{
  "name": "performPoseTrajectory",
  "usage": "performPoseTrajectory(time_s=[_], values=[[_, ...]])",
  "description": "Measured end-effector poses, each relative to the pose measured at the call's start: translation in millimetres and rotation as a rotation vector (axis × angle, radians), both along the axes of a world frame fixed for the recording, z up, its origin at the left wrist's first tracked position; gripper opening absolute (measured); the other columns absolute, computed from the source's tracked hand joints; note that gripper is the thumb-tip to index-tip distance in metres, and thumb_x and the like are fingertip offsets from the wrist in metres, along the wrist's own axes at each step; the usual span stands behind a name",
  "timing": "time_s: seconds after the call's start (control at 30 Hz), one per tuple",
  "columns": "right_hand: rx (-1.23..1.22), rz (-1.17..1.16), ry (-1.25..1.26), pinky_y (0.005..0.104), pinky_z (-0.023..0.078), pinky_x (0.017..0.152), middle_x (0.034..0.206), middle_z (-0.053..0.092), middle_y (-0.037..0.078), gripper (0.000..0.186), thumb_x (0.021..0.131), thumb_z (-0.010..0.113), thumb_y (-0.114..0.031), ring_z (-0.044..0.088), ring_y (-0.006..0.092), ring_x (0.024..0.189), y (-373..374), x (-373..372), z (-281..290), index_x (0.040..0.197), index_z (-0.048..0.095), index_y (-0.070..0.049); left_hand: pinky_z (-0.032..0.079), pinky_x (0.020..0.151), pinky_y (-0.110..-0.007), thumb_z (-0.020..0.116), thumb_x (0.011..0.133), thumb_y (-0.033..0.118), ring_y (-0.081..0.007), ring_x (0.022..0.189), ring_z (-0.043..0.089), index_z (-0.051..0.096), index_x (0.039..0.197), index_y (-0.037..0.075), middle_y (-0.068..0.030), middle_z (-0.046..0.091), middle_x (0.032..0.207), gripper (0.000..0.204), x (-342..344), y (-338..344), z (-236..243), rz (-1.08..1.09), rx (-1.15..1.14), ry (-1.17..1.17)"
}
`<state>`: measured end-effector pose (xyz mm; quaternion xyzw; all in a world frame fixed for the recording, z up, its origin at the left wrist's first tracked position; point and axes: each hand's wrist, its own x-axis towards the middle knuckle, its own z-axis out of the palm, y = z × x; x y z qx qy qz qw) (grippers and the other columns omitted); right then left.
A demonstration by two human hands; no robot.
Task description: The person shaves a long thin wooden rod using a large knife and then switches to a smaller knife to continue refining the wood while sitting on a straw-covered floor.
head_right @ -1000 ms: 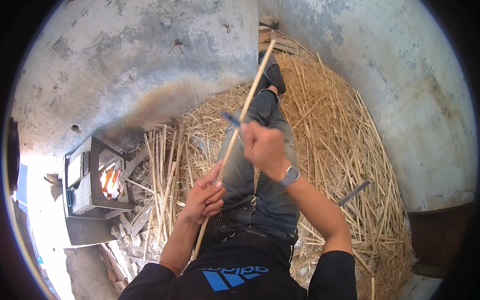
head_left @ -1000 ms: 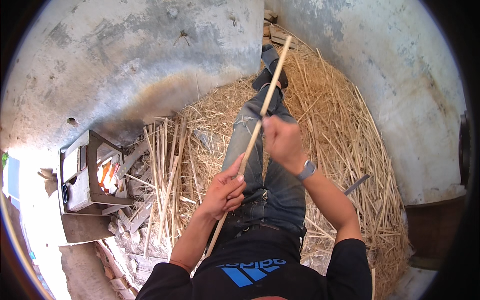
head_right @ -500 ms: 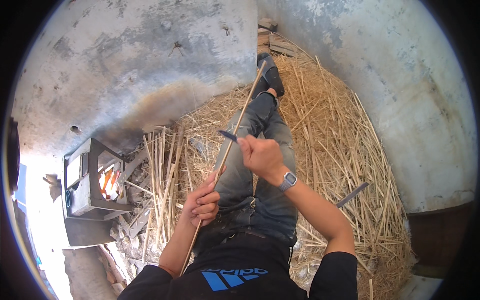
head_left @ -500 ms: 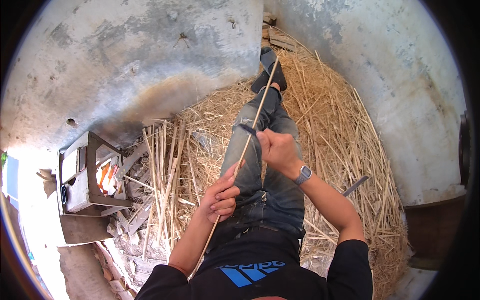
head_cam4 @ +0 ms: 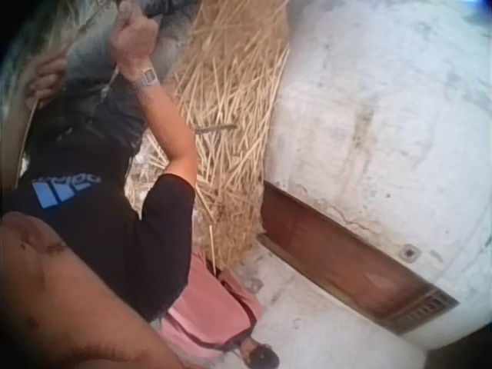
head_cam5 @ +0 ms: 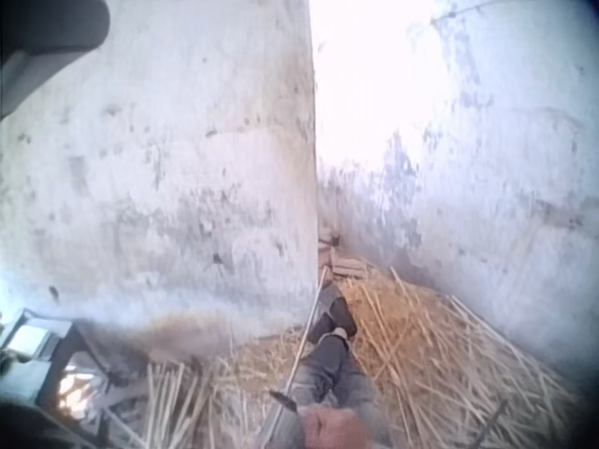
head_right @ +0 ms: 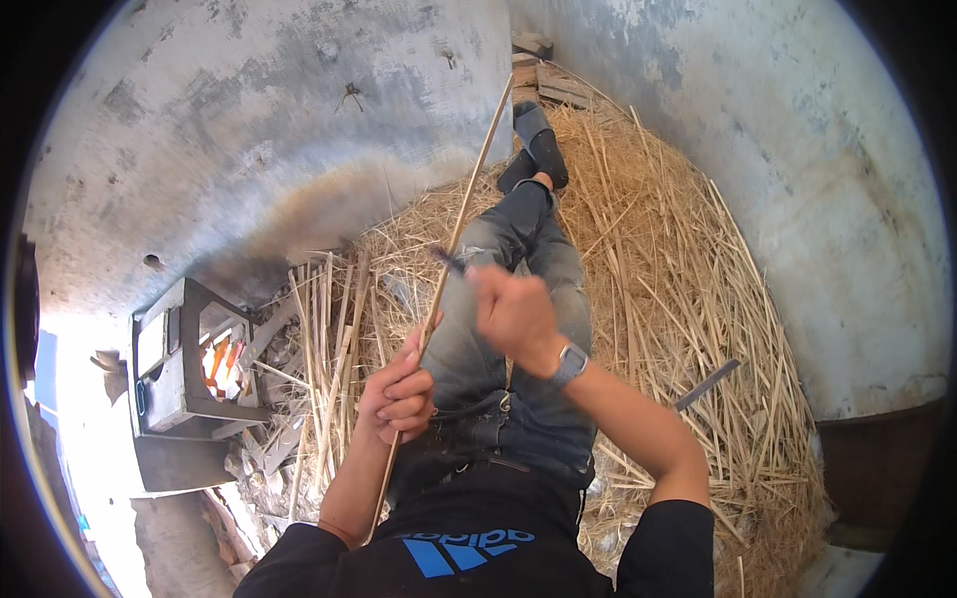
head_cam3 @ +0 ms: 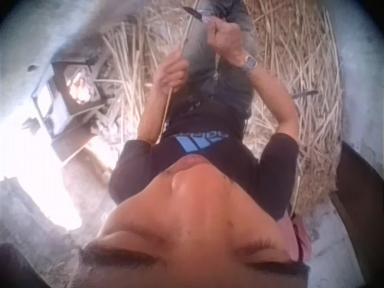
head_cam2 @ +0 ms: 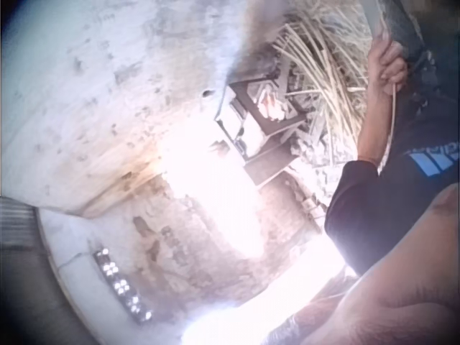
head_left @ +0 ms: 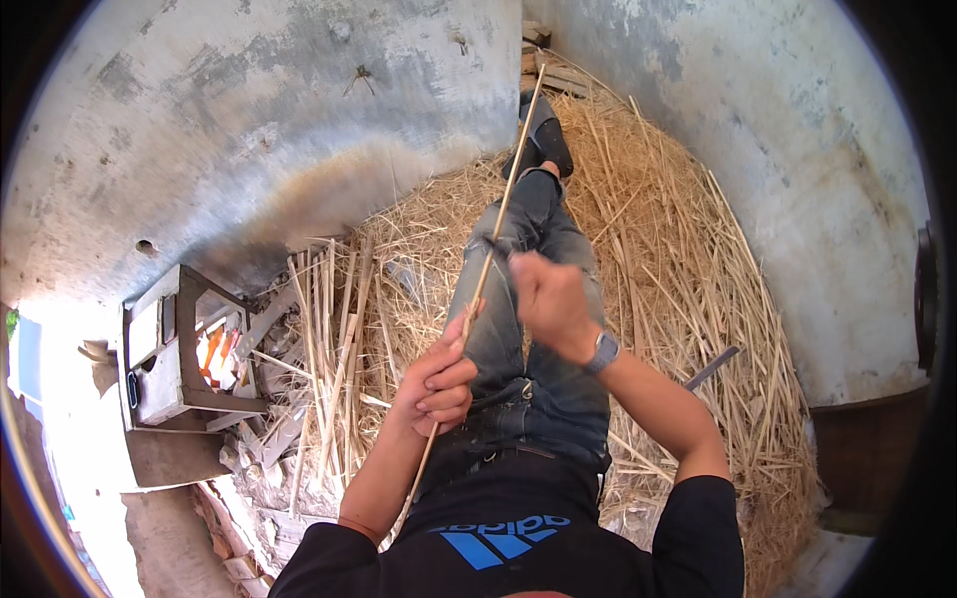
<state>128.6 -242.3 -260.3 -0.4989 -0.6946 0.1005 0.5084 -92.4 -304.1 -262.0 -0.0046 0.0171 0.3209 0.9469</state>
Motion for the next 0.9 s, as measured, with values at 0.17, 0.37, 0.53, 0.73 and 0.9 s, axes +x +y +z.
performPoseTrajectory(time_s=[0.17,0.37,0.53,0.73,0.9], values=[[0.001,0.092,-0.206,0.0454,0.045,0.047,0.057,0.053,0.020,0.041,0.104,0.057,-0.027,0.060,0.0385,0.051,-2.6,9.7,2.3,0.071,0.055,-0.004,0.023,0.030,-0.018,0.033,0.113,0.015,-0.0018,0.035,0.027,0.022,0.164,0.032,0.0056,0.033,0.060,0.055,-4.6,2.3,-3.7,0.017,-0.013,0.090],[-0.195,0.166,0.036,0.0459,0.041,0.047,0.059,0.052,0.025,0.041,0.106,0.055,-0.026,0.056,0.0450,0.054,-35.6,-23.0,5.0,0.074,0.061,-0.001,0.023,0.031,-0.018,0.035,0.113,0.015,-0.0028,0.035,0.025,0.026,0.163,0.032,0.0056,0.033,0.060,0.054,-0.3,2.2,12.7,0.072,0.116,0.281],[-0.485,0.204,0.538,0.0300,0.030,0.049,0.055,0.041,-0.003,0.045,0.104,0.063,-0.034,0.038,0.0032,0.056,-10.7,11.8,33.6,0.073,0.058,-0.001,0.023,0.033,-0.019,0.039,0.112,0.016,-0.0040,0.038,0.026,0.022,0.165,0.029,0.0044,0.031,0.060,0.056,3.9,0.7,25.0,0.093,0.232,0.474],[-0.475,0.309,0.330,0.0266,0.032,0.049,0.058,0.048,-0.005,0.032,0.094,0.076,-0.026,0.041,0.0025,0.056,-30.0,0.3,55.5,0.078,0.063,-0.002,0.026,0.036,-0.020,0.044,0.111,0.016,-0.0045,0.039,0.028,0.026,0.164,0.024,0.0047,0.033,0.060,0.057,16.4,-0.8,38.6,0.175,0.456,0.783],[-0.388,0.343,0.108,0.0317,0.038,0.051,0.058,0.057,0.000,0.029,0.088,0.079,-0.015,0.046,0.0059,0.055,-31.8,0.1,50.7,0.070,0.060,-0.003,0.027,0.037,-0.020,0.050,0.109,0.015,-0.0046,0.041,0.032,0.027,0.164,0.021,0.0037,0.039,0.059,0.060,21.4,-1.4,22.2,0.255,0.560,0.934]])
